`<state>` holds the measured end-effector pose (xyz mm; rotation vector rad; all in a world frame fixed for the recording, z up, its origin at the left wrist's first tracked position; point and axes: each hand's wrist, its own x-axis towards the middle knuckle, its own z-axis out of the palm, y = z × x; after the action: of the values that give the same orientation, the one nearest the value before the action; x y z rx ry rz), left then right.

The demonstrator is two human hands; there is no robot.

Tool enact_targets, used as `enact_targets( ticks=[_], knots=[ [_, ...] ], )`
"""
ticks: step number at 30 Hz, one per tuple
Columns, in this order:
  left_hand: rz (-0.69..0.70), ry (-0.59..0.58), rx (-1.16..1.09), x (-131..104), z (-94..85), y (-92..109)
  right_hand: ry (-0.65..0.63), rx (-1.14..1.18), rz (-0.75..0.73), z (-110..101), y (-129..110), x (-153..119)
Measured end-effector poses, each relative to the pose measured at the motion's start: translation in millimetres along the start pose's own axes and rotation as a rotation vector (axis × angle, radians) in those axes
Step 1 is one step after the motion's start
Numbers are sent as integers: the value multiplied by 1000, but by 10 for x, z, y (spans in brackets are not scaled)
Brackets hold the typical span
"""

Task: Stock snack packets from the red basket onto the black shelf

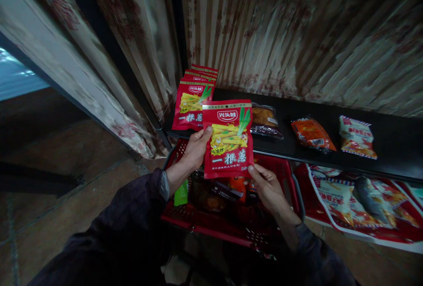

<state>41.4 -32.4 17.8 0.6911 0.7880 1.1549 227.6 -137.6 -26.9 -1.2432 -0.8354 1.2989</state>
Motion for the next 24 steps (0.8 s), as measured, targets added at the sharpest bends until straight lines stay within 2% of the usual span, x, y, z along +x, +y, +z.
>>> enact_targets(
  ticks=[7,13,16,18,24],
  knots=[
    [-63,-15,4,-21,-12,56,54,118,-25,61,-69,8],
    [-177,-300,69,-117,-29,96,135,179,-59,32,-128,38],
    [-197,-404,116,-155,-32,76,155,188,-78,16,-133,42],
    [-160,-441,138,-156,-42,46,166,195,-80,18,-140,40],
    [-122,-452,213,-113,-84,-31,170,200,-72,29,-159,27]
  ],
)
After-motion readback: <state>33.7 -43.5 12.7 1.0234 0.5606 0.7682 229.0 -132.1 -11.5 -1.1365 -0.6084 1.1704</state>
